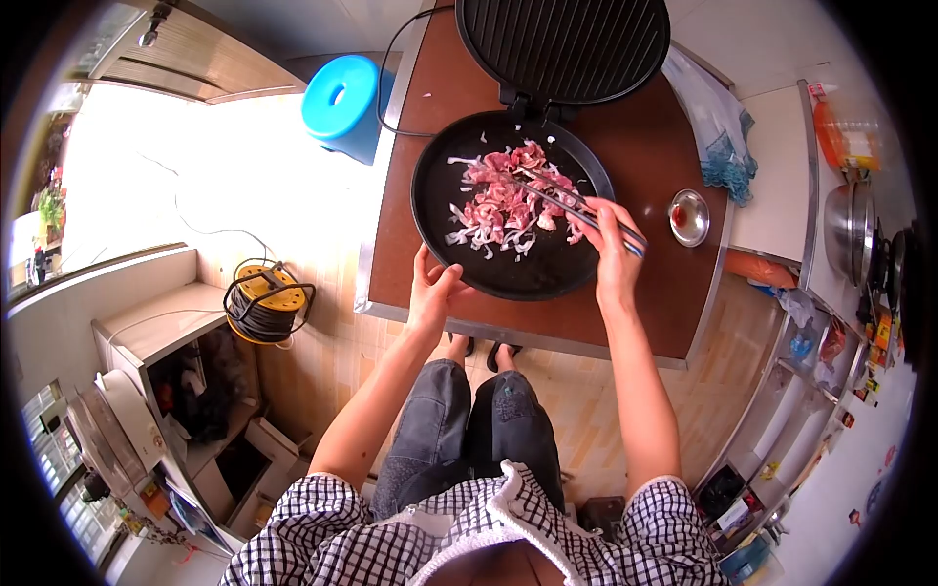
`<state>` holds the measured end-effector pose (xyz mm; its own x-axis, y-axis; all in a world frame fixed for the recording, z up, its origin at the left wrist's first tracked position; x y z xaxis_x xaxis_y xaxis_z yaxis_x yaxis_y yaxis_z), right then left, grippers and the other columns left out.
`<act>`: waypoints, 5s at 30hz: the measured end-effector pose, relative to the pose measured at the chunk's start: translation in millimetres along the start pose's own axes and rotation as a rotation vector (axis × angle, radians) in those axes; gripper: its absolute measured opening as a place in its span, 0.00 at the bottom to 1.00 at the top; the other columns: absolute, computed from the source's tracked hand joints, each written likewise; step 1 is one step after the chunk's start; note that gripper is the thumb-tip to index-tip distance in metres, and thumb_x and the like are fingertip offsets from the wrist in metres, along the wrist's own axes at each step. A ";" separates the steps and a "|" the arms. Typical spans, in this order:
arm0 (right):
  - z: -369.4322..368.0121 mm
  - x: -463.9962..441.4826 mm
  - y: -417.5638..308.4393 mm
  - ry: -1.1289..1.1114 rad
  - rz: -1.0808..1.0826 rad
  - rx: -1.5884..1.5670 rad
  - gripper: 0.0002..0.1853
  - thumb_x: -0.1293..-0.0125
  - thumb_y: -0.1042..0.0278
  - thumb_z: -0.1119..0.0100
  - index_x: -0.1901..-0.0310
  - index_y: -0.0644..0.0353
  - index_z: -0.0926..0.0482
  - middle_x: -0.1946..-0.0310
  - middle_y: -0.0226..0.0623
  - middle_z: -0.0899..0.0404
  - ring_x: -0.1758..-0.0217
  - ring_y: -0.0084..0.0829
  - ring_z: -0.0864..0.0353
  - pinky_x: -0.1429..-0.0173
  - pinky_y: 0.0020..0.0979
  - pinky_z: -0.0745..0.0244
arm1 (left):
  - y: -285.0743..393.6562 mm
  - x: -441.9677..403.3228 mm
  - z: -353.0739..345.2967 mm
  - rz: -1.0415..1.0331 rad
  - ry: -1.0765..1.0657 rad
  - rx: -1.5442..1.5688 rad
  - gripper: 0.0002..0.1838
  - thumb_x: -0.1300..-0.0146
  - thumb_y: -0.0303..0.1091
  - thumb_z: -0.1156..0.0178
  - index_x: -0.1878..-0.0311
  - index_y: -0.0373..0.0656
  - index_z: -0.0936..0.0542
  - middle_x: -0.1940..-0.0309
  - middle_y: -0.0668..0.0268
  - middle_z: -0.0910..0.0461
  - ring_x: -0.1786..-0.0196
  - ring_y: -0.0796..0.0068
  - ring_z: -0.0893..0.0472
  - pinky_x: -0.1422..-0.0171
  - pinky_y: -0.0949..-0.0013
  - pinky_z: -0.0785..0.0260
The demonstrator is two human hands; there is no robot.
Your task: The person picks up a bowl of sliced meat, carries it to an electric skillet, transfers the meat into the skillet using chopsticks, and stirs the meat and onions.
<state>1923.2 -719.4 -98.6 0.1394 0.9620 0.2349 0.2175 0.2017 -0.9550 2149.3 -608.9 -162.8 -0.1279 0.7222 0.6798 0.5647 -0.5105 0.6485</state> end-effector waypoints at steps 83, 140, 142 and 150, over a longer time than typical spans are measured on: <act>21.1 44.5 -47.6 -0.200 -0.149 0.345 0.12 0.34 0.70 0.48 0.62 0.71 0.21 0.66 0.41 0.20 0.65 0.30 0.18 0.57 0.26 0.21 | -4.6 -7.8 6.8 0.019 0.029 -0.075 0.36 0.40 0.29 0.45 0.32 0.50 0.52 0.53 0.60 0.27 0.60 0.72 0.22 0.57 0.71 0.24; -4.9 44.2 -9.1 0.071 0.112 0.291 0.11 0.34 0.70 0.48 0.62 0.70 0.21 0.66 0.40 0.19 0.65 0.28 0.18 0.59 0.25 0.23 | -47.2 -23.1 29.4 0.035 0.048 -0.006 0.36 0.41 0.23 0.49 0.32 0.55 0.50 0.51 0.64 0.27 0.56 0.73 0.23 0.60 0.72 0.26; 11.9 39.9 -14.0 0.129 0.161 0.366 0.12 0.34 0.68 0.48 0.62 0.71 0.21 0.66 0.39 0.19 0.65 0.29 0.18 0.58 0.25 0.23 | -53.8 -26.2 32.9 0.050 0.040 -0.007 0.39 0.43 0.24 0.47 0.31 0.55 0.53 0.50 0.65 0.28 0.55 0.73 0.24 0.59 0.73 0.27; 18.0 58.3 -0.4 0.106 0.070 0.274 0.12 0.34 0.69 0.48 0.61 0.72 0.22 0.65 0.41 0.20 0.63 0.30 0.18 0.58 0.26 0.22 | -71.0 -36.9 44.6 0.036 0.064 -0.036 0.34 0.41 0.20 0.52 0.33 0.55 0.48 0.52 0.67 0.28 0.55 0.72 0.24 0.57 0.68 0.26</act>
<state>1913.8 -660.1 -87.8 0.2481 0.9537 0.1702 -0.0628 0.1911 -0.9796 2150.3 -578.5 -249.2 -0.1608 0.6721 0.7228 0.5403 -0.5529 0.6344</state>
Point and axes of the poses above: each hand's wrist, its own x-axis away from the middle knuckle, its own z-axis out of the back of the hand, y = z × x, the point moved 4 cm from there along -x, towards the middle knuckle
